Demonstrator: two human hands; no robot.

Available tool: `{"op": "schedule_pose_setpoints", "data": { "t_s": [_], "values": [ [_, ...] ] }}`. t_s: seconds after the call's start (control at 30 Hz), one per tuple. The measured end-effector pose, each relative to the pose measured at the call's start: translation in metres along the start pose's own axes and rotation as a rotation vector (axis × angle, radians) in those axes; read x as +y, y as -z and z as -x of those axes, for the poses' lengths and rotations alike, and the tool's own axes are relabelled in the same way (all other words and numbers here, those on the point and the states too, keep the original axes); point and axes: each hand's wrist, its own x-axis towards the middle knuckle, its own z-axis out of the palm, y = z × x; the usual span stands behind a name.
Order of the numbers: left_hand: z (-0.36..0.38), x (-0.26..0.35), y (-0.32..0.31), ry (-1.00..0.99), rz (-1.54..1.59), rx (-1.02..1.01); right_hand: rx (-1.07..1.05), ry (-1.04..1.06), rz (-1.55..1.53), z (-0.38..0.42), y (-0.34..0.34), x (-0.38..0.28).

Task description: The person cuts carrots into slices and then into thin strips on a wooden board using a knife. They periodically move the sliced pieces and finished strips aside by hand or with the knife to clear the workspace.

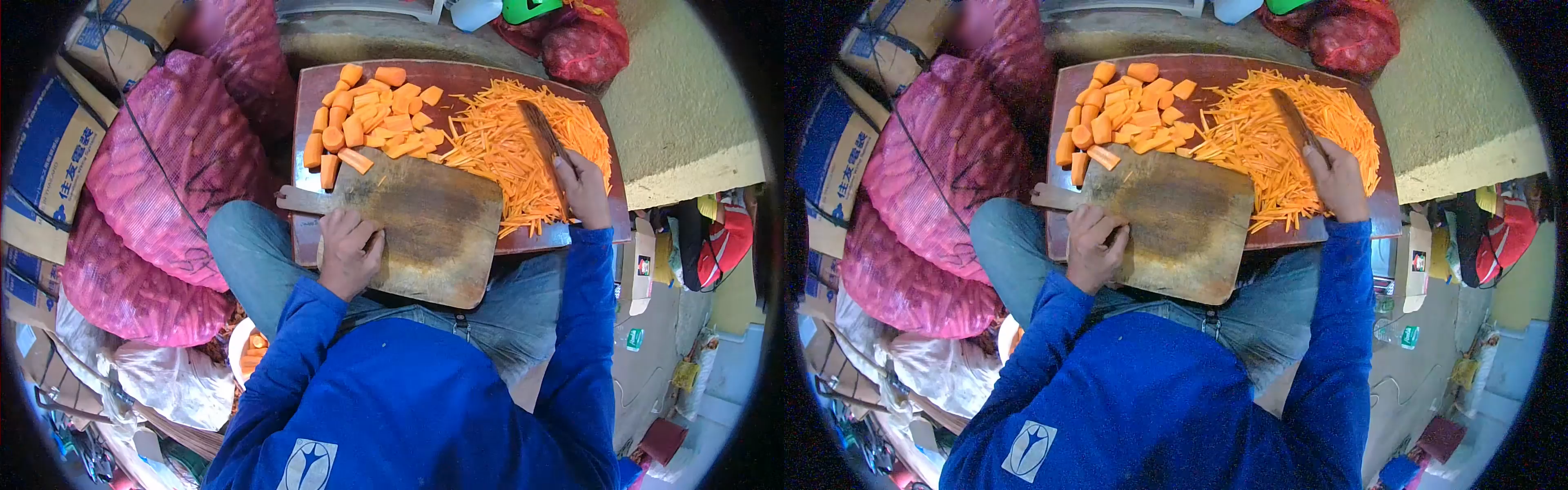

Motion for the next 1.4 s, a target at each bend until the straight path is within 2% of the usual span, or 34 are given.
{"op": "schedule_pose_setpoints", "data": {
  "t_s": [0.1,0.17,0.2,0.23,0.3,0.33,0.4,0.53,0.63,0.7,0.83,0.9,0.97,1.03,1.17,1.23,1.33,1.4],
  "values": [
    [0.000,0.000,0.000,0.000,-0.012,-0.003,-0.011,-0.075,0.044,0.000,0.012,-0.018],
    [0.000,0.000,0.000,-0.002,-0.019,-0.016,-0.062,-0.066,-0.134,0.011,0.008,-0.041],
    [-0.001,0.000,0.000,-0.003,-0.017,-0.016,-0.189,-0.143,-0.138,0.014,0.008,-0.052],
    [-0.001,0.000,0.000,-0.003,-0.016,-0.017,-0.188,-0.146,-0.141,0.015,-0.001,-0.050],
    [-0.001,0.002,0.001,-0.004,-0.031,-0.026,-0.291,0.223,-0.148,0.019,-0.023,-0.042],
    [-0.002,0.002,0.001,-0.003,-0.043,-0.028,-0.286,0.223,-0.156,0.018,-0.024,-0.042],
    [-0.002,0.002,0.001,-0.007,-0.055,-0.028,-0.478,0.194,-0.069,0.013,-0.021,-0.044],
    [-0.002,0.003,0.000,-0.007,-0.086,-0.038,-0.535,0.087,-0.001,-0.004,-0.008,-0.039],
    [-0.004,0.005,-0.001,-0.012,-0.101,-0.032,-0.490,0.170,-0.038,-0.011,-0.009,-0.029],
    [-0.004,0.005,-0.002,-0.008,-0.113,-0.045,-0.506,0.153,-0.054,-0.011,-0.008,-0.024],
    [-0.006,0.005,-0.001,0.005,-0.155,-0.074,-0.538,-0.016,-0.295,-0.010,0.003,-0.015],
    [-0.007,0.004,-0.002,-0.015,-0.167,-0.096,-0.421,-0.124,-0.594,-0.008,0.007,-0.009],
    [-0.016,0.003,-0.010,-0.036,-0.173,-0.118,-0.320,-0.175,-0.665,-0.009,0.000,-0.005],
    [-0.030,0.014,-0.018,-0.079,-0.169,-0.168,-0.227,-0.239,-0.850,-0.013,-0.016,0.011],
    [-0.090,0.029,-0.056,-0.181,-0.114,-0.246,-0.247,-0.292,-1.049,-0.009,-0.025,0.025],
    [-0.124,0.032,-0.080,-0.316,-0.173,-0.306,-0.241,-0.302,-1.063,-0.007,-0.026,0.027],
    [-0.157,0.021,-0.115,-0.330,-0.186,-0.411,-0.275,-0.249,-1.222,-0.006,-0.022,0.028],
    [-0.171,0.015,-0.128,-0.341,-0.190,-0.473,-0.273,-0.241,-1.219,-0.006,-0.021,0.029]
  ]
}}
